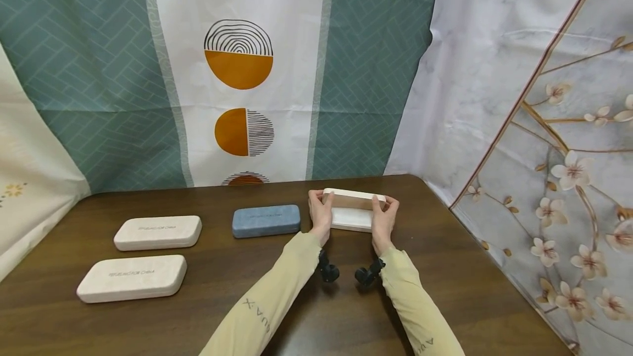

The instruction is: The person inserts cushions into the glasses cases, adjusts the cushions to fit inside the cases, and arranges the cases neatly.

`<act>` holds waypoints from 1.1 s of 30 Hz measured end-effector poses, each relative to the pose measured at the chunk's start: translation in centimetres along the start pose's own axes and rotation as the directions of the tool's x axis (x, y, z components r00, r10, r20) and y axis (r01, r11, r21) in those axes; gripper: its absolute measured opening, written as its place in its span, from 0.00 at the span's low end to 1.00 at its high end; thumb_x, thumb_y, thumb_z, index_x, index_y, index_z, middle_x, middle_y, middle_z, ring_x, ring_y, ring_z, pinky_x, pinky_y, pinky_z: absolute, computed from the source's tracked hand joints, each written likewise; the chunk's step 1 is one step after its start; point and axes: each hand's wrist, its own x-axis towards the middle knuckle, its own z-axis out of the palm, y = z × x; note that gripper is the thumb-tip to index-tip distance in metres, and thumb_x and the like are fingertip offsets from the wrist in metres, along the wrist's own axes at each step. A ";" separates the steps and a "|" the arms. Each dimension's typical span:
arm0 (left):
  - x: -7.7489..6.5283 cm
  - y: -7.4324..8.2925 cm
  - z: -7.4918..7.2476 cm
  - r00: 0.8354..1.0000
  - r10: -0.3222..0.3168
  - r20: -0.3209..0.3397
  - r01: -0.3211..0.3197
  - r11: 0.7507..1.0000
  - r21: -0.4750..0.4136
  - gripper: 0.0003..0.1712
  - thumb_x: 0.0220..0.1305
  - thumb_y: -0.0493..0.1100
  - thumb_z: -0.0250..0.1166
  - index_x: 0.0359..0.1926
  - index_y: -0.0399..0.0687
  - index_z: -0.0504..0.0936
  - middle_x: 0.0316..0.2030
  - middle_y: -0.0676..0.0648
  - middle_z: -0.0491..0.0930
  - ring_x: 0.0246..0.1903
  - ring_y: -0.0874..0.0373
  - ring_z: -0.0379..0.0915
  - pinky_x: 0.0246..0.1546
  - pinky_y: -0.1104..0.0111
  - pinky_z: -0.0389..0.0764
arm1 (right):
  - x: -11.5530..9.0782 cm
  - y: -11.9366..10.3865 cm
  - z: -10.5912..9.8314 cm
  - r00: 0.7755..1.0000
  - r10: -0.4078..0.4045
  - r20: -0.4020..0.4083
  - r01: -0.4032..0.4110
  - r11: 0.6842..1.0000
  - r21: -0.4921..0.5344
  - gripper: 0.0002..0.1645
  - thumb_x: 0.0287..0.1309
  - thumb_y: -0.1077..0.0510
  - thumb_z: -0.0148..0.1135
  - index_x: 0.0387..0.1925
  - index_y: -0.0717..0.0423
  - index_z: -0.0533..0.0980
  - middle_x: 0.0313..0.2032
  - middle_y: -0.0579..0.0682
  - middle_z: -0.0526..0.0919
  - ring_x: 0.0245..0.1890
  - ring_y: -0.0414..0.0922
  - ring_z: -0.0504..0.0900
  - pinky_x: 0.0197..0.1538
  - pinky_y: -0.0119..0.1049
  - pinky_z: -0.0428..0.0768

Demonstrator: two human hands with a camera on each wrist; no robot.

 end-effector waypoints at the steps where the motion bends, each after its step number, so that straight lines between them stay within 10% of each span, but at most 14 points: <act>1: 0.0 -0.1 -0.1 1.000 0.000 0.005 0.000 1.000 -0.003 0.12 0.62 0.44 0.59 0.40 0.45 0.66 0.41 0.47 0.65 0.44 0.43 0.59 0.44 0.54 0.63 | 0.0 0.0 -0.1 1.000 -0.005 0.003 0.005 1.000 0.001 0.24 0.62 0.54 0.54 0.52 0.65 0.59 0.41 0.54 0.64 0.41 0.46 0.62 0.42 0.33 0.59; 33: -0.6 0.2 -3.1 0.989 0.031 0.145 -0.039 0.998 0.051 0.16 0.56 0.36 0.64 0.48 0.40 0.79 0.43 0.45 0.77 0.46 0.50 0.70 0.43 0.62 0.71 | -0.5 0.1 -2.1 0.996 -0.017 0.090 0.011 0.998 0.066 0.20 0.56 0.65 0.59 0.45 0.72 0.63 0.45 0.57 0.68 0.39 0.39 0.68 0.35 0.24 0.67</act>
